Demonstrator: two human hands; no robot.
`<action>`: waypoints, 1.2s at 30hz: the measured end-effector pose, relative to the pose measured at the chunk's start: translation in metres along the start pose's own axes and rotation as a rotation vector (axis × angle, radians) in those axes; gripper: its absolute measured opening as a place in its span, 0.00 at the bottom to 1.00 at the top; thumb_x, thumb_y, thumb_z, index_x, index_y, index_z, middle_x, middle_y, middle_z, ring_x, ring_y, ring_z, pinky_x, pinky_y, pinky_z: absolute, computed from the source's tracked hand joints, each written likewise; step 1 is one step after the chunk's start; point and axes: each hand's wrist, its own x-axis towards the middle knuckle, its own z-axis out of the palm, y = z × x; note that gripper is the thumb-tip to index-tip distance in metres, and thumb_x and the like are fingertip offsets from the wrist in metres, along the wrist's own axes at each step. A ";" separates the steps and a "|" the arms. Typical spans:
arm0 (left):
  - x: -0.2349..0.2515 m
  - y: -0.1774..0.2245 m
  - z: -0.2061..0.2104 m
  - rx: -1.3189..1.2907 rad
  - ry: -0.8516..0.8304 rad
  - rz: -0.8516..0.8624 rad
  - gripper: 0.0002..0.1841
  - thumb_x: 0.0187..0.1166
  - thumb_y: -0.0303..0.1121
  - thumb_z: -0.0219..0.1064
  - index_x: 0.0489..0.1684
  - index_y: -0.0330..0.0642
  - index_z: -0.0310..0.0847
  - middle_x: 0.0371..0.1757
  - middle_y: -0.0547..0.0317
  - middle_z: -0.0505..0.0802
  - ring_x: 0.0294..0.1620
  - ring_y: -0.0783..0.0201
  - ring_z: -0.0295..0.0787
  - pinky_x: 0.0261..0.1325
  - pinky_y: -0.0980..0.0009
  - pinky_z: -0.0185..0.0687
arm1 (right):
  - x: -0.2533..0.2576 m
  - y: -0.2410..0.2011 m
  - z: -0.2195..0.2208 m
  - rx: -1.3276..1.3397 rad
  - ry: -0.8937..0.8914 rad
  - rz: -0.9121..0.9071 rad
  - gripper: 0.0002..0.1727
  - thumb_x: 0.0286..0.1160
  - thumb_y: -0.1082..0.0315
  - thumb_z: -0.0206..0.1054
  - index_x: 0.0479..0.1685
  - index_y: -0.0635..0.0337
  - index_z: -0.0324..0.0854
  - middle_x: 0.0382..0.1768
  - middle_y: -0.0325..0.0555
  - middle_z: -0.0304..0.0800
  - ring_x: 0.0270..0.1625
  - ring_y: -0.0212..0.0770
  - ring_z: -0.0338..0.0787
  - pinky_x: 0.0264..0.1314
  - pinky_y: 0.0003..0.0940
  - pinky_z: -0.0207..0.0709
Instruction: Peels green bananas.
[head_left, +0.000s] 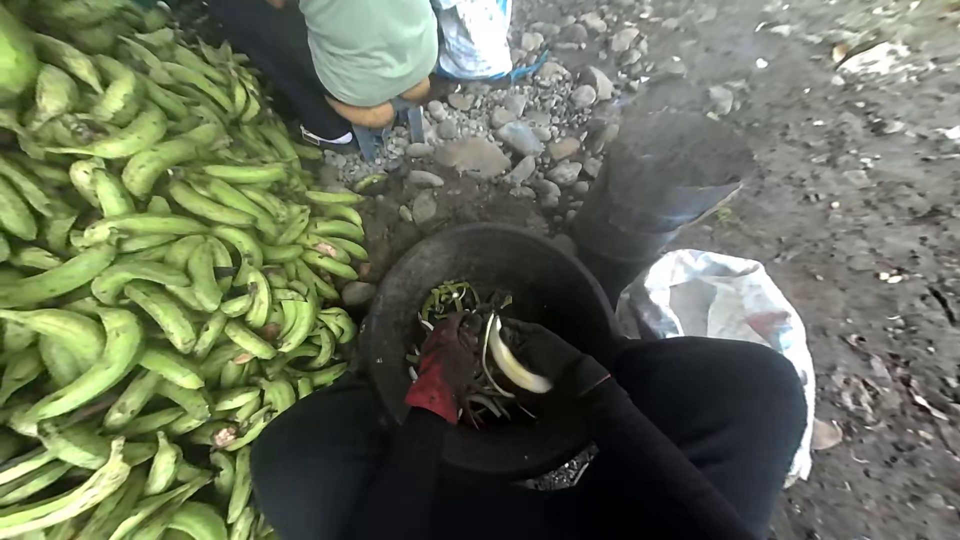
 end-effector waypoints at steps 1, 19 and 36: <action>-0.003 0.003 0.000 -0.030 0.013 0.032 0.24 0.91 0.52 0.53 0.73 0.50 0.82 0.66 0.52 0.91 0.69 0.58 0.87 0.77 0.55 0.77 | 0.003 0.004 -0.001 0.088 0.079 0.020 0.25 0.94 0.57 0.47 0.82 0.61 0.69 0.62 0.50 0.87 0.59 0.35 0.88 0.66 0.35 0.83; -0.039 0.011 0.020 0.059 0.225 0.433 0.24 0.77 0.48 0.68 0.71 0.54 0.86 0.62 0.41 0.91 0.61 0.41 0.88 0.64 0.41 0.82 | 0.019 -0.008 -0.001 0.879 0.501 -0.058 0.21 0.95 0.63 0.37 0.42 0.61 0.75 0.25 0.41 0.84 0.27 0.32 0.86 0.31 0.27 0.84; -0.023 -0.003 0.013 -0.169 0.063 0.304 0.18 0.89 0.40 0.60 0.69 0.45 0.85 0.63 0.52 0.92 0.66 0.62 0.88 0.75 0.63 0.80 | 0.007 0.004 0.008 0.960 0.164 0.054 0.34 0.94 0.43 0.31 0.42 0.58 0.78 0.19 0.42 0.80 0.17 0.34 0.80 0.18 0.29 0.80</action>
